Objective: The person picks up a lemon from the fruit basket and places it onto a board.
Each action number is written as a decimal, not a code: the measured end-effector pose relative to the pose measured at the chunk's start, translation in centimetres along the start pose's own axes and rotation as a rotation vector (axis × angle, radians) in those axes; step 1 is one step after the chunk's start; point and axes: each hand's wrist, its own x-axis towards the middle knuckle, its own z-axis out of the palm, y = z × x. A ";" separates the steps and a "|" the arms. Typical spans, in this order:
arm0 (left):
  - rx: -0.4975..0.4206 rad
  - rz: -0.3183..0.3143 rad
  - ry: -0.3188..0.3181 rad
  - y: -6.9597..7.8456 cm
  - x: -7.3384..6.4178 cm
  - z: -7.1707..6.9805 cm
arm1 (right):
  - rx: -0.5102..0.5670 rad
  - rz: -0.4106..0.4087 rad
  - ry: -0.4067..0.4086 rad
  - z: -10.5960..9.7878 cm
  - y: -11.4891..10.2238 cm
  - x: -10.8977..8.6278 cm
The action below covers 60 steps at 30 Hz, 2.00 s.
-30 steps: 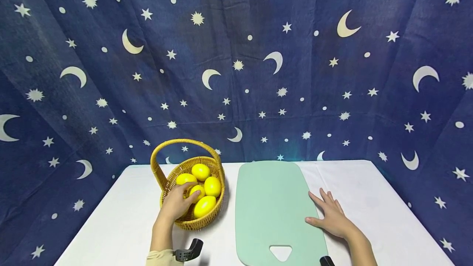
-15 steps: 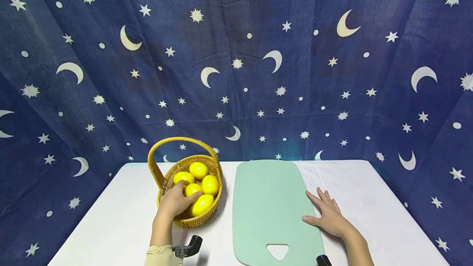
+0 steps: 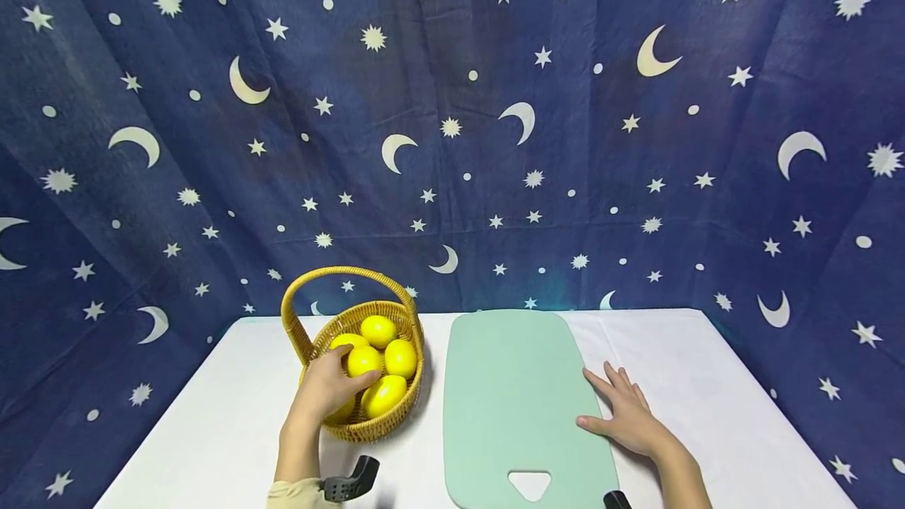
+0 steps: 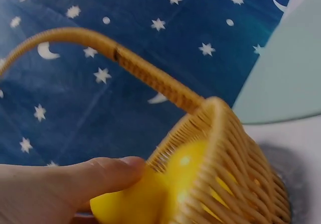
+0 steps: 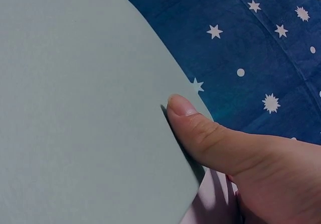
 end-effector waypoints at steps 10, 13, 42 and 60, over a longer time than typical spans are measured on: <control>-0.069 0.204 -0.028 3.3 -1.5 -1.3 | -0.001 -0.010 0.012 0.0 -0.1 -0.2; -0.103 0.243 -0.048 4.1 -1.8 -1.3 | -0.003 -0.008 0.012 0.0 -0.2 -0.1; -0.444 0.507 -0.034 7.9 0.5 8.4 | 0.016 -0.003 0.015 -0.1 0.0 0.0; -0.545 0.447 0.217 9.3 5.3 15.7 | 0.007 0.046 0.004 0.3 0.0 0.1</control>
